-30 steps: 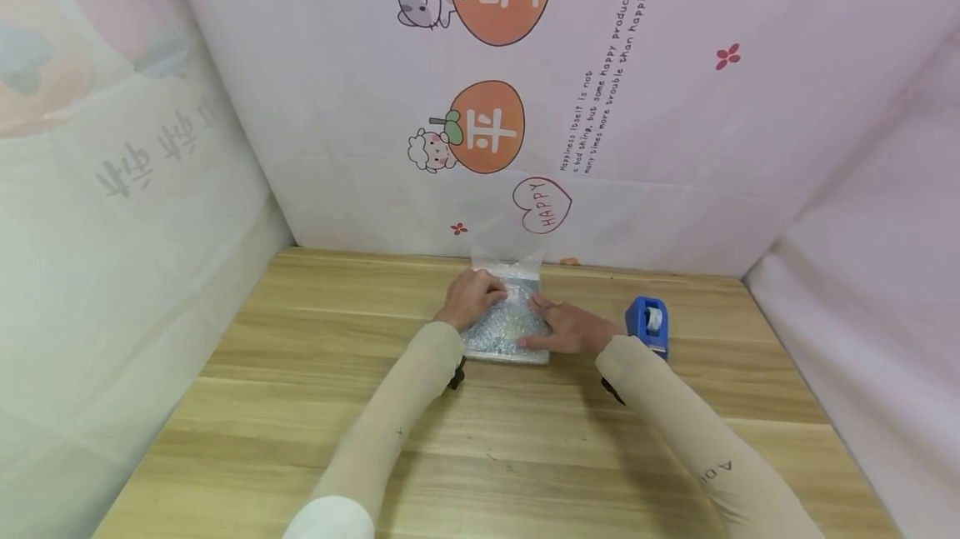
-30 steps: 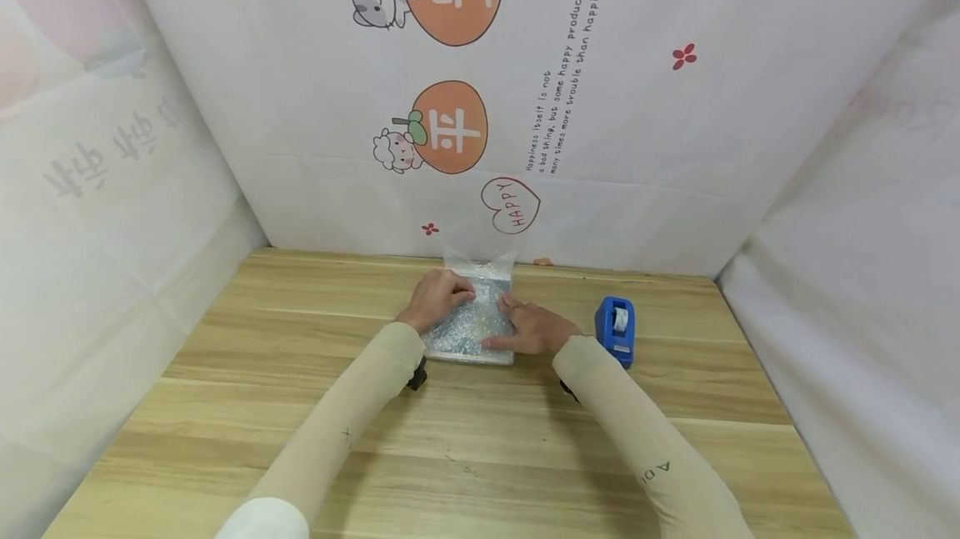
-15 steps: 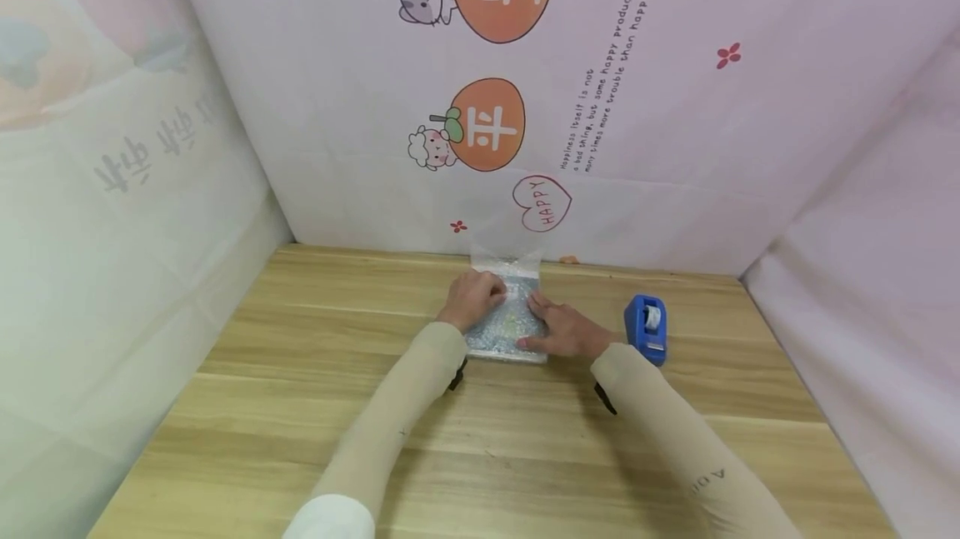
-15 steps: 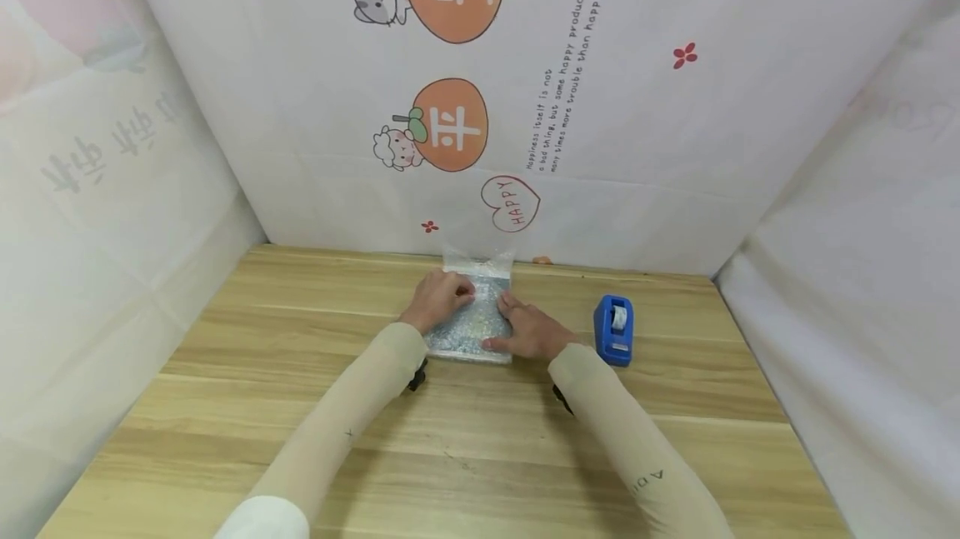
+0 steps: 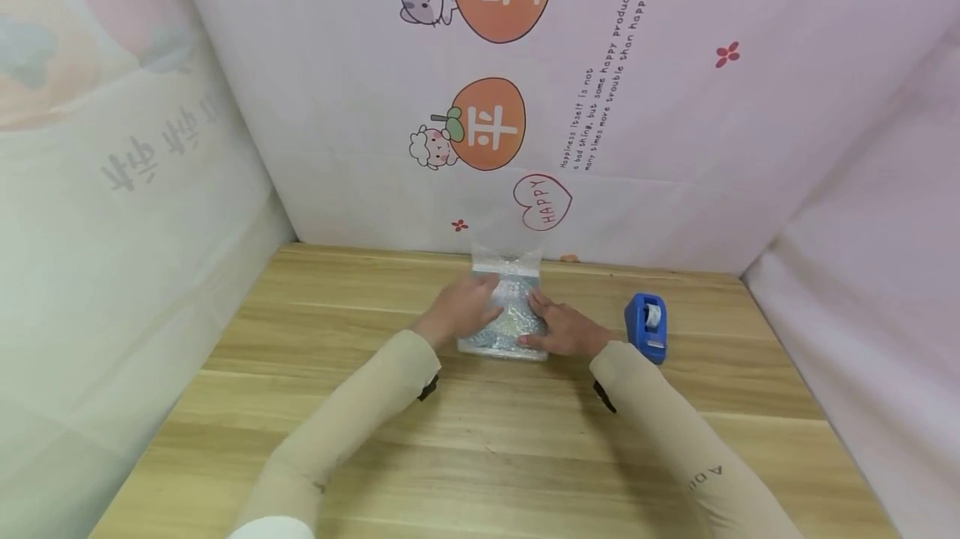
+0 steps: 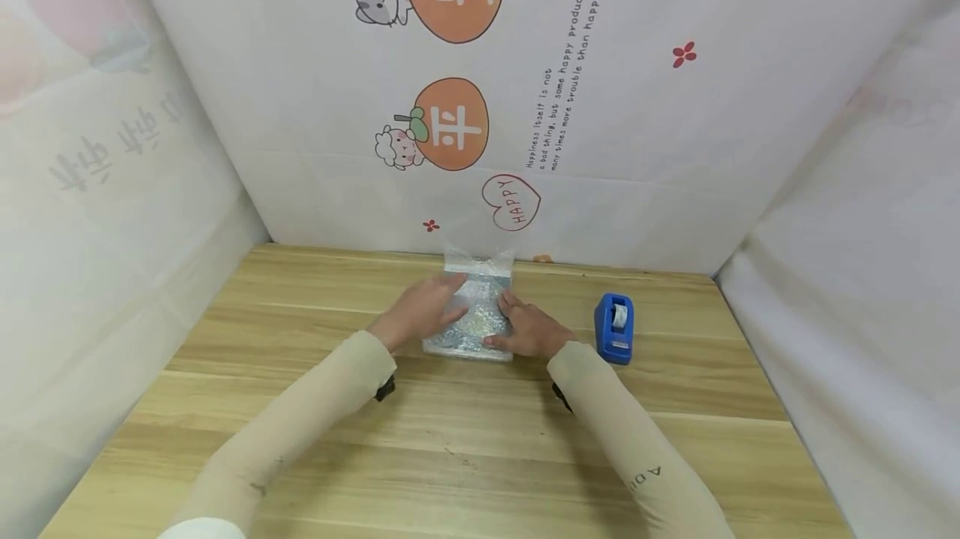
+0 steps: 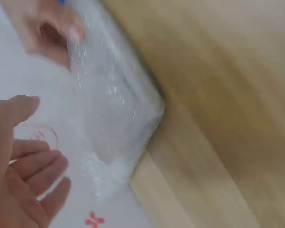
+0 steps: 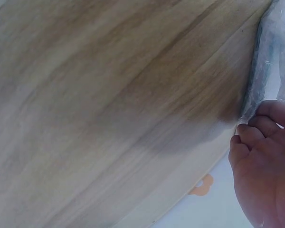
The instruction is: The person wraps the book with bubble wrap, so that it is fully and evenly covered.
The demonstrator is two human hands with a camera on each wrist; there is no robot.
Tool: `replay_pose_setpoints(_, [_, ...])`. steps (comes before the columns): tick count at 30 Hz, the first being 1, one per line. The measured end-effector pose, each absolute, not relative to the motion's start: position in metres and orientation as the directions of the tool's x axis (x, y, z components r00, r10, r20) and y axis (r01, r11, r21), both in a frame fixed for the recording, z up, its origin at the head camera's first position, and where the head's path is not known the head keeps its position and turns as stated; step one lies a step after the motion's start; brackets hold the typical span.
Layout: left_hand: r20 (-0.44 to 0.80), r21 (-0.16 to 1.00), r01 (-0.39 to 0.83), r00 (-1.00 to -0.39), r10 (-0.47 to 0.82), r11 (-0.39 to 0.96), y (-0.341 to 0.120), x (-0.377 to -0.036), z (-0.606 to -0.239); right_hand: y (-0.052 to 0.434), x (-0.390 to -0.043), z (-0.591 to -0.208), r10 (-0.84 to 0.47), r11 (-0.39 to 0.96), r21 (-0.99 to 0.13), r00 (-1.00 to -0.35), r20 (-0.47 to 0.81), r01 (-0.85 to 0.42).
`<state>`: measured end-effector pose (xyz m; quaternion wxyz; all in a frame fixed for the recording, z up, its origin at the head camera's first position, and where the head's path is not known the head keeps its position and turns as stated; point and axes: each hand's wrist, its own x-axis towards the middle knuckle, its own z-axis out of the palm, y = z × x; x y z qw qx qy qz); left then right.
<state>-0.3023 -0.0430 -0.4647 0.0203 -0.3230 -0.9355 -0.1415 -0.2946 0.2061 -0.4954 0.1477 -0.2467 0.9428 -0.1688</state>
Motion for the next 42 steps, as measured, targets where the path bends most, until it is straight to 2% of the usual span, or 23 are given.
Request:
replay_pose_setpoints(4, [0.031,0.114,0.645,-0.763,0.646,0.756,-0.048,-0.267,-0.461,0.207,-0.294,-0.495,-0.515,0.819,-0.397,-0.836,-0.192,-0.414])
replay_pose_setpoints(7, [-0.04,0.064,0.665,-0.743,0.668,0.744,-0.048,-0.241,-0.464,0.207,-0.295,-0.495,-0.515,0.822,-0.386,-0.836,-0.19,-0.419])
replay_pose_setpoints(13, [-0.105,0.097,0.635,-0.759,0.642,0.767,-0.045,-0.21,-0.484,0.208,-0.297,-0.499,-0.511,0.827,-0.379,-0.837,-0.199,-0.415])
replay_pose_setpoints(26, [-0.085,0.185,0.589,-0.788,0.61,0.787,-0.04,-0.216,-0.51,0.208,-0.295,-0.498,-0.502,0.832,-0.385,-0.837,-0.218,-0.399])
replay_pose_setpoints(42, [-0.108,0.202,0.581,-0.787,0.608,0.788,-0.041,-0.226,-0.517,0.207,-0.297,-0.498,-0.512,0.833,-0.371,-0.827,-0.233,-0.412])
